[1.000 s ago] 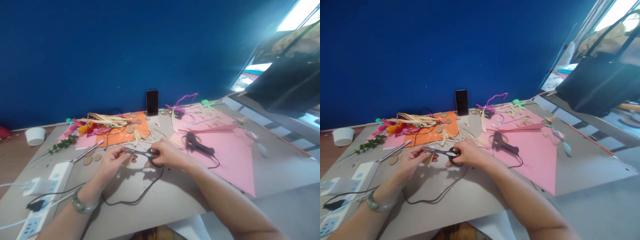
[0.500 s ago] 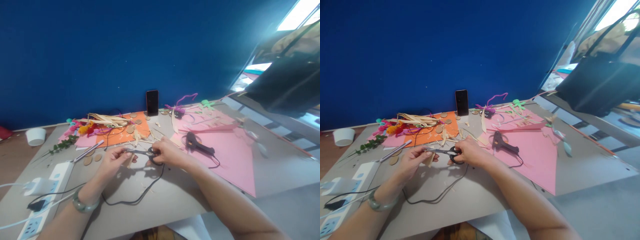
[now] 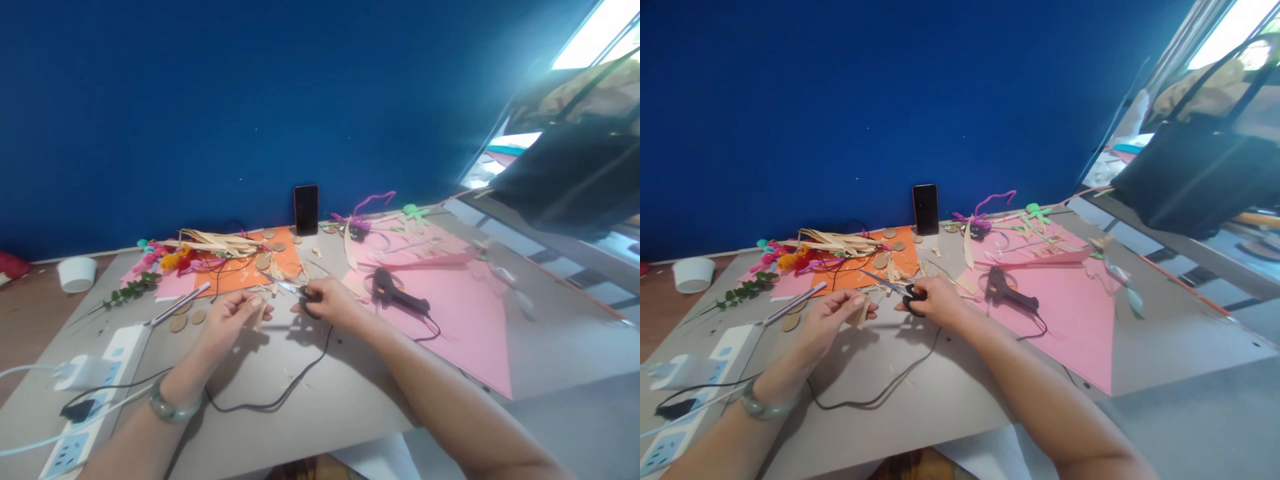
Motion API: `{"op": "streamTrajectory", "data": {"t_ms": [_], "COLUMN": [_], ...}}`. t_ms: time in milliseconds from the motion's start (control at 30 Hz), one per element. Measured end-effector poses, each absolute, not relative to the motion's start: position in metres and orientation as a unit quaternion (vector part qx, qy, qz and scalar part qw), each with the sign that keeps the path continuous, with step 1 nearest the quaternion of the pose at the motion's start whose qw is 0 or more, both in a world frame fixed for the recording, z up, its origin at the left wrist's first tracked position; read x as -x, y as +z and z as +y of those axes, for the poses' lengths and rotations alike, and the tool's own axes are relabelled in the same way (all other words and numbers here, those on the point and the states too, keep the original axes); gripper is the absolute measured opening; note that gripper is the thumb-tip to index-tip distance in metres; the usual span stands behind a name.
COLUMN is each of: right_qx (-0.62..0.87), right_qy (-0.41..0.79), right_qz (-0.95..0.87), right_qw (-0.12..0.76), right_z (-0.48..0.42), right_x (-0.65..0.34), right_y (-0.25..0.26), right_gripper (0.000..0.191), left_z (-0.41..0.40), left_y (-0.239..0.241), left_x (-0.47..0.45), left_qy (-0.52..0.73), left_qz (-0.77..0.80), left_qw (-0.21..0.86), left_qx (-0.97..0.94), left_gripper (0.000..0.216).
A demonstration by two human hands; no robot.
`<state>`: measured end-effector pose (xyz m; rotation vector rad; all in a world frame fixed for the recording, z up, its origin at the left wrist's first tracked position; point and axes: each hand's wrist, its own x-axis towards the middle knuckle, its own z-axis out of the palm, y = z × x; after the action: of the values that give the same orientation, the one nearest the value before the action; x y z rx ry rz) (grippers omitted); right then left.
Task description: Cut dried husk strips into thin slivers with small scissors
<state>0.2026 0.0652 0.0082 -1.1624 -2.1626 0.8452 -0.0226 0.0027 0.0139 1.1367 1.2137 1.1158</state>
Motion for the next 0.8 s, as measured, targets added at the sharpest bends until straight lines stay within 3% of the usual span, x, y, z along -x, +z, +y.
{"op": "streamTrajectory", "data": {"t_ms": [100, 333, 633, 800], "right_qx": [0.47, 0.512, 0.505, 0.476], "right_qy": [0.33, 0.191, 0.157, 0.188], "right_qz": [-0.745, -0.729, -0.748, -0.736], "right_qw": [0.339, 0.412, 0.4, 0.442], "right_z": [0.074, 0.082, 0.078, 0.079], "right_x": [-0.204, -0.207, -0.2, -0.198], "right_y": [-0.005, -0.007, -0.01, -0.01], "right_gripper": [0.043, 0.039, 0.034, 0.028], "left_z": [0.009, 0.025, 0.036, 0.037], "left_y": [0.009, 0.0, -0.023, -0.028], "left_x": [0.026, 0.045, 0.054, 0.054], "left_qy": [0.516, 0.637, 0.566, 0.502], "left_qz": [0.537, 0.561, 0.6, 0.623], "left_qw": [0.486, 0.381, 0.391, 0.285], "left_qx": [-0.457, -0.368, -0.409, -0.528], "left_gripper": [0.03, 0.024, 0.022, 0.014]}}
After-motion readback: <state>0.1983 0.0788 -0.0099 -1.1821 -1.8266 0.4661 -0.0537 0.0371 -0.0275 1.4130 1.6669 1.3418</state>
